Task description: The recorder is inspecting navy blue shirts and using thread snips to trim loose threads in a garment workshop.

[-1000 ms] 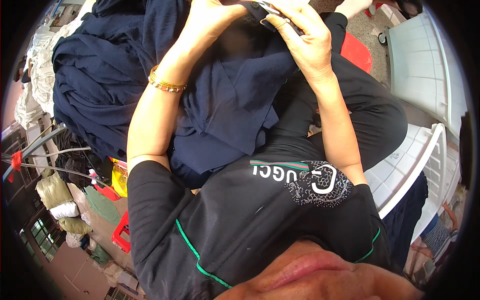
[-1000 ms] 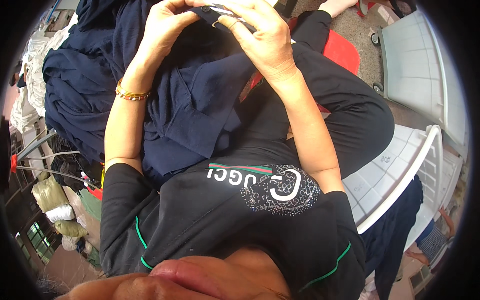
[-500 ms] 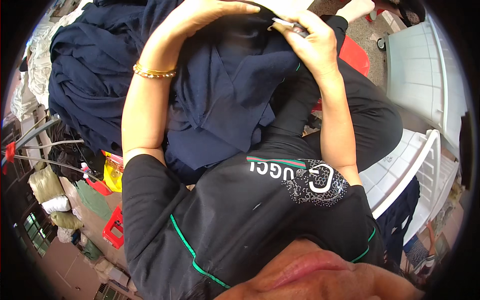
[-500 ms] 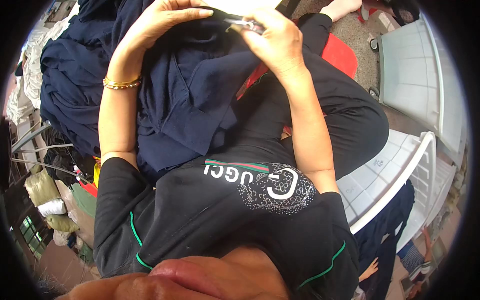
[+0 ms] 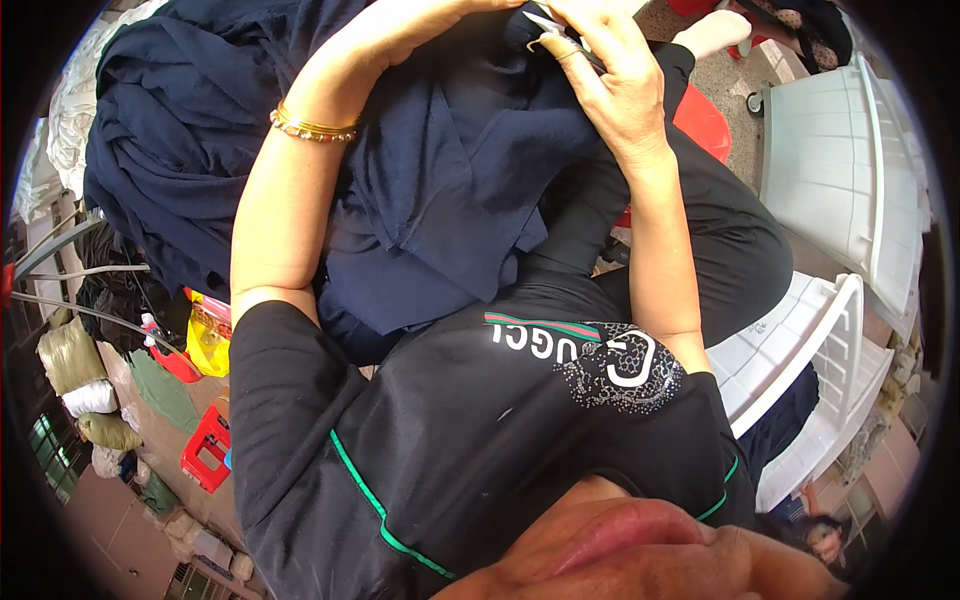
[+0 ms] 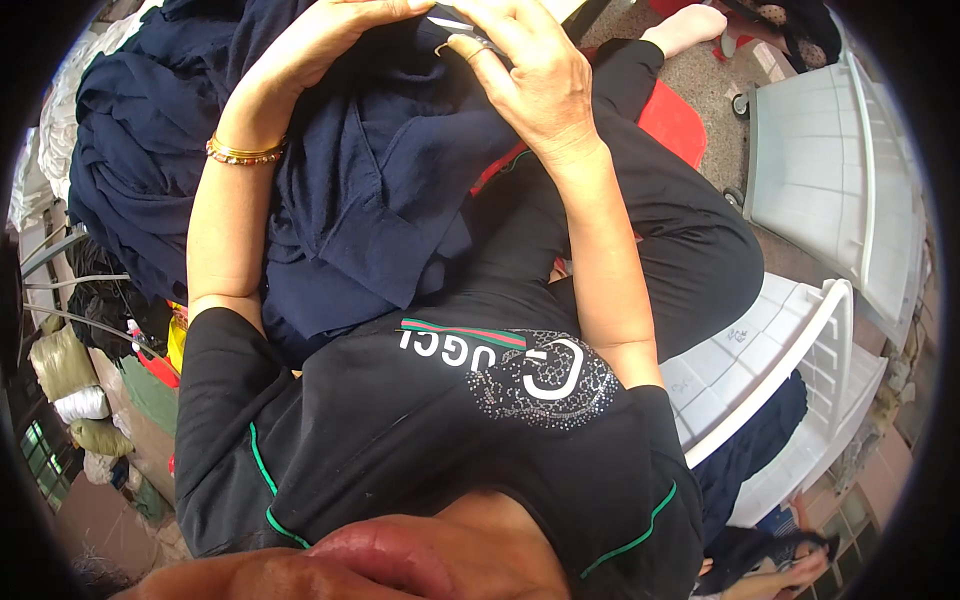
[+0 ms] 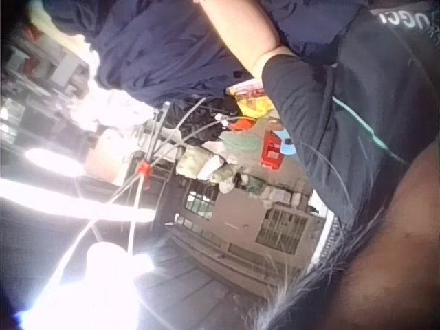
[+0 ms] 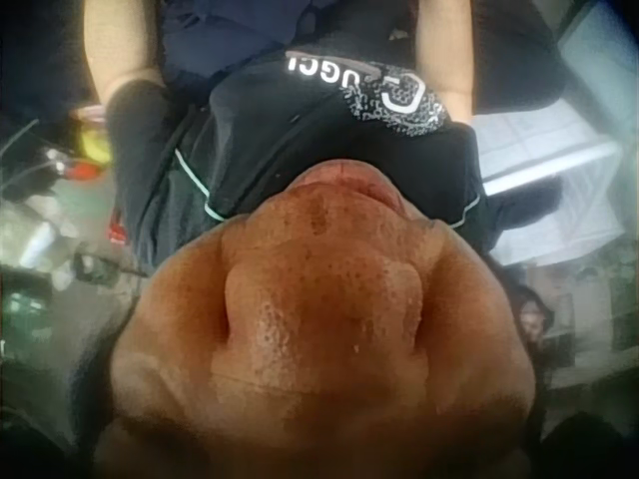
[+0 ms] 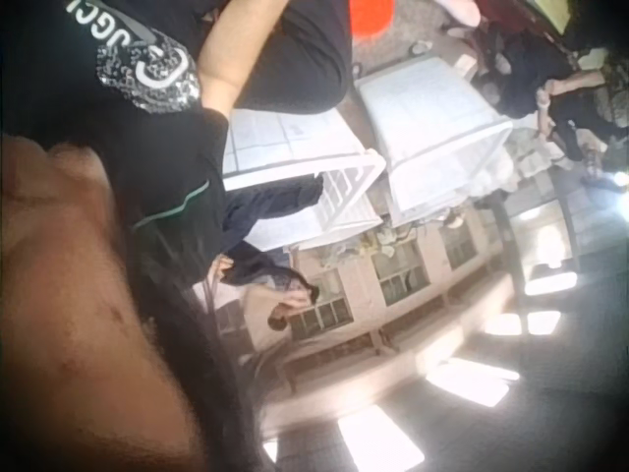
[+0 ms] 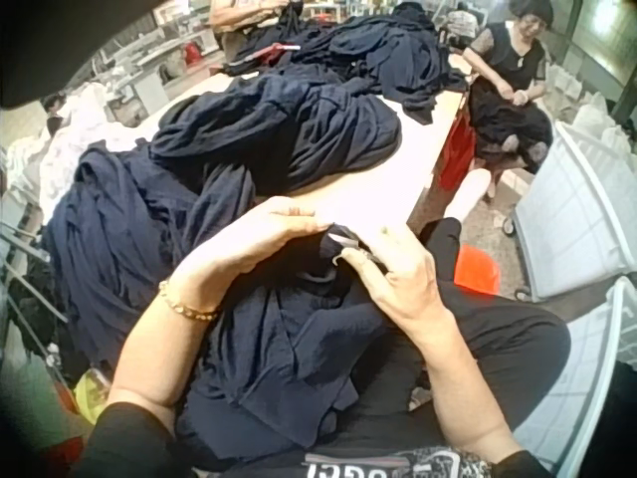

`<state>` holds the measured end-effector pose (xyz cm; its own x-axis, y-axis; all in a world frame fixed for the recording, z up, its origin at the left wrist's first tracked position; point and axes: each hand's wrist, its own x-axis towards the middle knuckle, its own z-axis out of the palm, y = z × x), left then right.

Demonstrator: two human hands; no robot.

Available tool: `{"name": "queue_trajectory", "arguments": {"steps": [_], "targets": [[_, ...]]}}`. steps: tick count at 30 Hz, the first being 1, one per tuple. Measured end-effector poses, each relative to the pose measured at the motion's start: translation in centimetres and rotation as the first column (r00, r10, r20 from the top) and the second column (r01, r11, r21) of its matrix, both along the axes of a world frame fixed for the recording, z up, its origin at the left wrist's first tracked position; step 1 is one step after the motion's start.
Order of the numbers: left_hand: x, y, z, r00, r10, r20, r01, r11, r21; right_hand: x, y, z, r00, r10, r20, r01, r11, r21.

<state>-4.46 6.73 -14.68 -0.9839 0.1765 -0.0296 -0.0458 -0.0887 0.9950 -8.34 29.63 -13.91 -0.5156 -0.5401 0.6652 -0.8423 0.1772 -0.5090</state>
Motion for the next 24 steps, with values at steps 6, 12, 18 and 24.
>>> {"name": "queue_trajectory", "arguments": {"steps": [6, 12, 18, 24], "targets": [[0.0, 0.0, -0.2, 0.999, 0.032, 0.044, -0.033, 0.999, 0.013, -0.1, -0.2, 0.0, 1.0, 0.009, -0.03, -0.009, 1.0, 0.013], [0.4, 0.4, 0.5, 0.999, 0.035, 0.013, -0.035, 0.999, -0.018, -0.7, -0.4, -1.5, 1.0, -0.025, -0.005, 0.026, 0.999, 0.046], [0.7, -0.7, 3.5, 0.997, 0.016, 0.074, 0.014, 0.921, -0.389, -2.8, 0.4, -4.5, 0.809, 0.067, 0.585, -0.069, 0.997, -0.019], [2.2, -4.9, 4.2, 0.995, 0.023, 0.099, 0.003, 0.967, -0.256, -8.1, 2.9, -5.1, 0.725, 0.276, 0.631, -0.133, 0.955, -0.265]]}}
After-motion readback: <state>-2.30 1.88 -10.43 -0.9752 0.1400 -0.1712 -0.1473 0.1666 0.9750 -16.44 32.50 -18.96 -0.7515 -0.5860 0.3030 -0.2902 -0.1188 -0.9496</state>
